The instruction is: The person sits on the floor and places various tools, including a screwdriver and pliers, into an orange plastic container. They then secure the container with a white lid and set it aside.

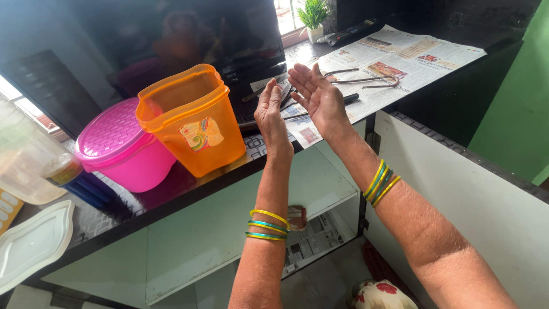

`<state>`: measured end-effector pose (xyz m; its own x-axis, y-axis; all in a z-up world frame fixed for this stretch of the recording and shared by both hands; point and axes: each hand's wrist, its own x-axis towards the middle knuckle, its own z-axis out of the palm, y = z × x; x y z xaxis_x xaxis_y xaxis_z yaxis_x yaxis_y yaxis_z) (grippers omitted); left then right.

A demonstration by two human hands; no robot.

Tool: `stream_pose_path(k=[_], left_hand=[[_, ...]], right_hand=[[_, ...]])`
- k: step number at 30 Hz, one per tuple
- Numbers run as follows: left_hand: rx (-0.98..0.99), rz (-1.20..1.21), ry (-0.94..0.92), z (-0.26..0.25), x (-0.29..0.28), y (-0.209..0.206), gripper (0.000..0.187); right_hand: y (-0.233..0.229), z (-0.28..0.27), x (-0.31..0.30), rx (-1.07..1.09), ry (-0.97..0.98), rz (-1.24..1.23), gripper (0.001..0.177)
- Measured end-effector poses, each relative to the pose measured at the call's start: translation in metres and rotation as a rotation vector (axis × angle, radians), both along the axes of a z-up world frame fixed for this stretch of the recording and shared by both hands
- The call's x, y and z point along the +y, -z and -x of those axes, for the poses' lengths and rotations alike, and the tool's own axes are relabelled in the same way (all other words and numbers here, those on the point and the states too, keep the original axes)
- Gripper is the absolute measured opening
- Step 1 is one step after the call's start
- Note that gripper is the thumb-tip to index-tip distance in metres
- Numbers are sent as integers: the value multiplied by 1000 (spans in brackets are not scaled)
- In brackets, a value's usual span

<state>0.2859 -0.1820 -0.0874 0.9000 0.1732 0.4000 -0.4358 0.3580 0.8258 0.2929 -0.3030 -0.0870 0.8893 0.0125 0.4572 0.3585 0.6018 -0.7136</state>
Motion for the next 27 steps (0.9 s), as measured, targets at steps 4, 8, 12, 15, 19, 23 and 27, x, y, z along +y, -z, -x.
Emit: stream_pose_path(k=[4,8,12,15,19,23,27], left_hand=[[-3,-87,-7,-23,3,3,50],[-40,-215,-60,-50,3,8,47],[-38,-415,-123,-82,3,10,41],[-7,-582,-208,-100,-2,15,39],[13,-924,-321,-125,1,22,34],[26,-1138,-335,-150,2,34,31],[-77,-1314,-413,-177,1,51,24]], right_hand=[[-3,-26,-2,8,41,141,64],[-5,-51,-5,11,145,334,52],[-2,-83,-8,21,291,595,38],[11,-111,-11,-28,418,808,31],[35,-155,-15,-98,554,1086,31],[65,-196,-21,-107,623,1317,30],[94,-221,-22,-539,861,1612,33]])
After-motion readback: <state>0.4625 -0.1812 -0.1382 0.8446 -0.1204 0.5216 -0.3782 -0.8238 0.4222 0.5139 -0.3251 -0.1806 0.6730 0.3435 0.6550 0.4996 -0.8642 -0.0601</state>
